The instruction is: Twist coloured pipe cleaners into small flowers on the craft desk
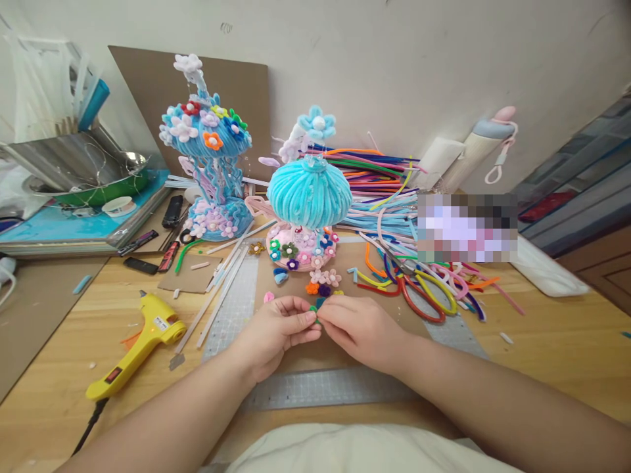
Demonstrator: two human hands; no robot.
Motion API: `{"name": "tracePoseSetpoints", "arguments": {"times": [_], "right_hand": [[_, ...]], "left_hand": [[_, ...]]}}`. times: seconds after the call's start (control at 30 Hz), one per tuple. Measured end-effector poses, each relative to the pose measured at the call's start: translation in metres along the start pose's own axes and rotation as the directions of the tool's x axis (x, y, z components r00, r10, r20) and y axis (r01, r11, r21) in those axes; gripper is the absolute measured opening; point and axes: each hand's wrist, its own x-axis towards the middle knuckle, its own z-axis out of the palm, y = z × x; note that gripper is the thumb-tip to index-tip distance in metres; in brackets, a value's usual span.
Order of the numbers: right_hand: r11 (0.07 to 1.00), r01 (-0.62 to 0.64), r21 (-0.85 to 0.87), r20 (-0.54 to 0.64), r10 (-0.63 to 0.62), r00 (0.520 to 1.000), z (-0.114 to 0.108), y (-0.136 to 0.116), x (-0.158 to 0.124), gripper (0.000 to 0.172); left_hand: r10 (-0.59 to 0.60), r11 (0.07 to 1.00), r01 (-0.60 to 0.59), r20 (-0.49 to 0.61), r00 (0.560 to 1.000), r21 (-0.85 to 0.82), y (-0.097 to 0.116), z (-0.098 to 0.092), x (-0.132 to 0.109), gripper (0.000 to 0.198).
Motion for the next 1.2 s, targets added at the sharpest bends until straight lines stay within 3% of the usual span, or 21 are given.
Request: {"name": "tracePoseSetpoints", "arguments": {"times": [0.17,0.3,0.5,0.63,0.83,1.03,1.13,1.2], "right_hand": [[1.0,-0.019,0.013,-0.03,0.019,0.999,0.002,0.001,0.001,0.018],[0.997,-0.074,0.007,-0.006,0.074,0.997,0.002,-0.001,0.002,0.013],[0.997,-0.064,0.041,-0.021,0.065,0.998,0.002,0.003,0.002,0.011],[0.997,-0.055,0.046,-0.018,0.056,0.998,0.002,0.004,0.003,0.011],[1.0,-0.021,0.023,-0.009,0.021,1.0,0.002,0.0,0.002,0.013],[1.0,-0.008,0.016,-0.065,0.009,0.998,0.003,-0.003,0.003,0.012],[0.994,-0.045,0.097,-0.109,0.055,0.992,0.004,-0.005,0.004,0.011],[0.983,-0.082,0.162,-0.125,0.103,0.987,0.005,-0.007,0.004,0.01]], "left_hand": [[-0.021,0.995,0.022,-0.014,1.0,0.097,0.002,0.0,0.0,0.017],[0.09,0.961,-0.074,-0.049,0.995,0.268,0.001,-0.002,0.002,0.023],[0.062,0.971,-0.069,0.04,0.997,0.227,0.002,-0.004,0.002,0.026],[0.045,0.97,-0.054,0.042,0.998,0.239,0.003,-0.006,0.003,0.027],[0.126,0.925,-0.136,0.05,0.991,0.355,0.001,-0.003,0.003,0.024],[0.192,0.919,-0.213,0.095,0.977,0.331,0.001,0.003,0.002,0.021],[0.232,0.856,-0.261,0.121,0.965,0.446,0.001,0.004,0.002,0.015],[0.313,0.746,-0.333,0.137,0.94,0.577,0.0,0.004,0.001,0.01]]}}
